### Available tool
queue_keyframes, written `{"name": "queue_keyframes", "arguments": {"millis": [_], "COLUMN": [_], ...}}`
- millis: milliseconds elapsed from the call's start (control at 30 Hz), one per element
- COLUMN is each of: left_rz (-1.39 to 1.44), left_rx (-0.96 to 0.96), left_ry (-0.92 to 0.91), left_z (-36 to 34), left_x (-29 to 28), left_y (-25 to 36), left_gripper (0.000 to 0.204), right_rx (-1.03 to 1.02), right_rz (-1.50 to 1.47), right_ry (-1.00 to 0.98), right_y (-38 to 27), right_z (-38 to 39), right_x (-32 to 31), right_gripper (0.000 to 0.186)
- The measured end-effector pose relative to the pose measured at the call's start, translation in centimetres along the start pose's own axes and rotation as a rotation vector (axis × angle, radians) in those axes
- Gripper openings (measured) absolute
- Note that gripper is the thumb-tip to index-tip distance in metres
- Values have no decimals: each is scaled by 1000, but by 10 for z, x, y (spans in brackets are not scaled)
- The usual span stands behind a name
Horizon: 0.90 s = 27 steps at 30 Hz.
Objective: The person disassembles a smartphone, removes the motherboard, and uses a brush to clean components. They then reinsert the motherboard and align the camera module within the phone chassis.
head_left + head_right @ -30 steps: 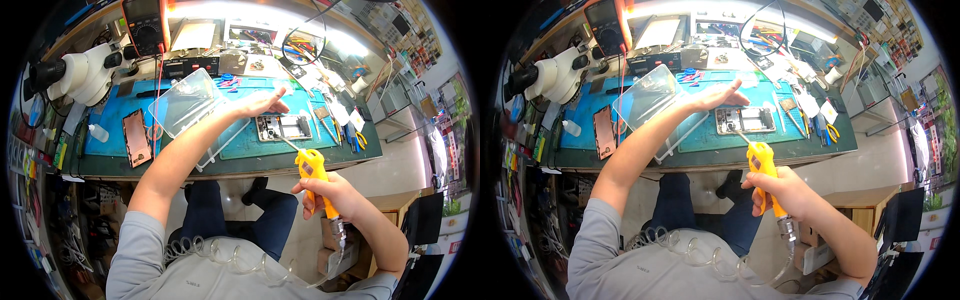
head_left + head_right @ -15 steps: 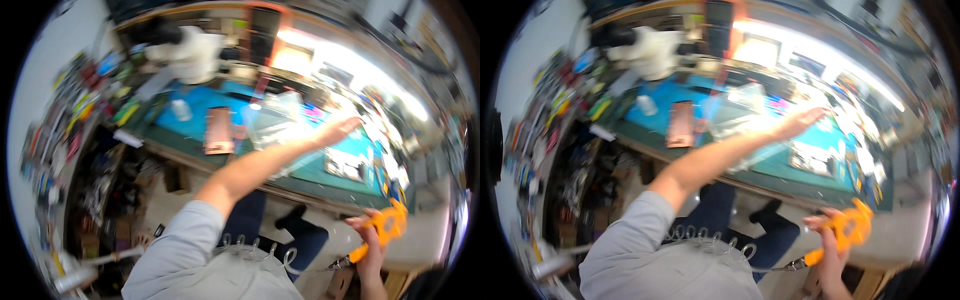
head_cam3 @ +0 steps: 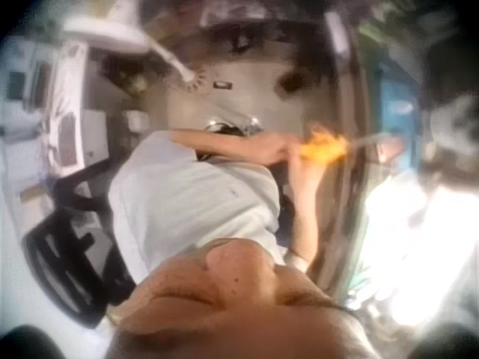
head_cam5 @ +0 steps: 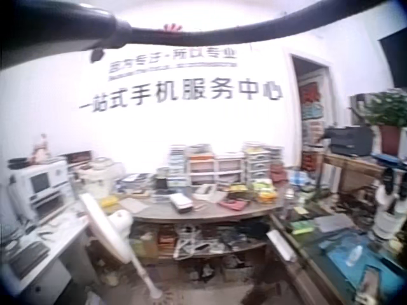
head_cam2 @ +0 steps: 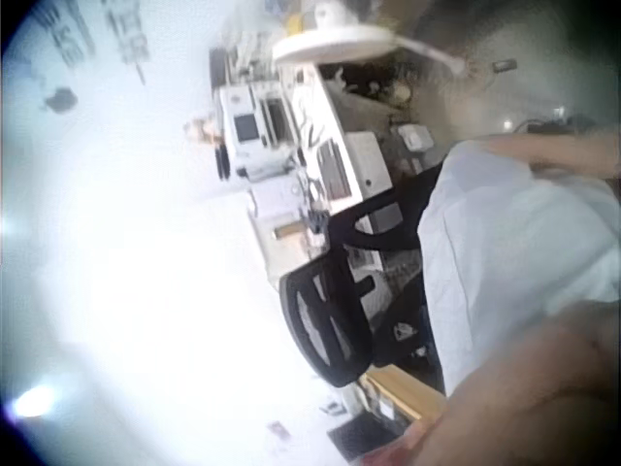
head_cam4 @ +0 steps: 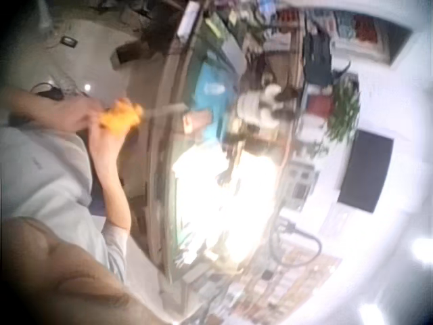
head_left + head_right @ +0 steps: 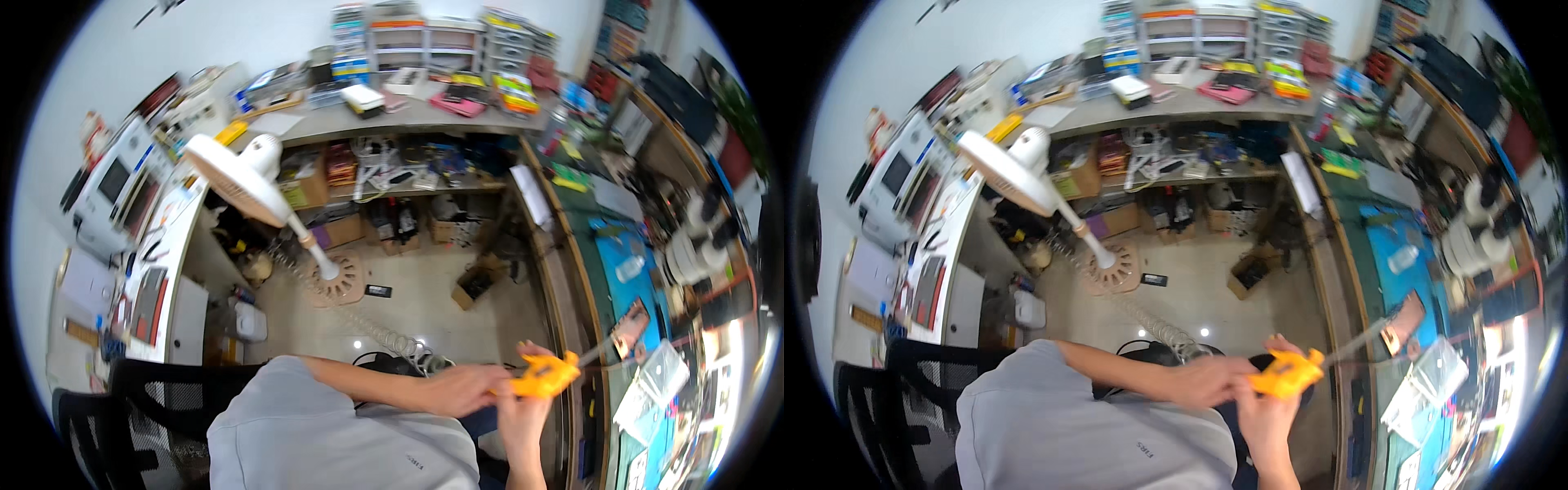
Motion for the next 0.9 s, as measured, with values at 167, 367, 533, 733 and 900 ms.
{"name": "queue_keyframes", "arguments": {"millis": [167, 367, 533, 733, 900], "left_rz": [-341, -855, -746, -470, 588], "left_rx": [-248, -406, -548, -635, -172], "left_ry": [640, 1814, 2062, 1795, 1751], "left_z": [139, 347, 425, 426, 377], "left_x": [-147, -337, -441, -561, -618], "left_y": [-113, -166, -196, -308, -414], "left_gripper": [30, 25, 28, 31, 45], "right_rx": [-60, 254, 471, 727, 774], "right_rz": [172, 133, 82, 88, 46], "right_ry": [-335, -385, -357, -352, -276], "right_y": [-38, 44, 108, 112, 151], "right_z": [-26, -20, 1, 16, 41], "right_x": [66, 86, 93, 91, 83], "right_gripper": [93, 84, 72, 63, 64]}}
Point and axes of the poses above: each hand's wrist, its own z-axis away from the middle knuckle, its own x-axis out of the palm, y = z × x, the point moved 7 cm from there along -z, towards the middle knuckle, and after that the axes turned 3 degrees about -z, right-handed, at the moved point
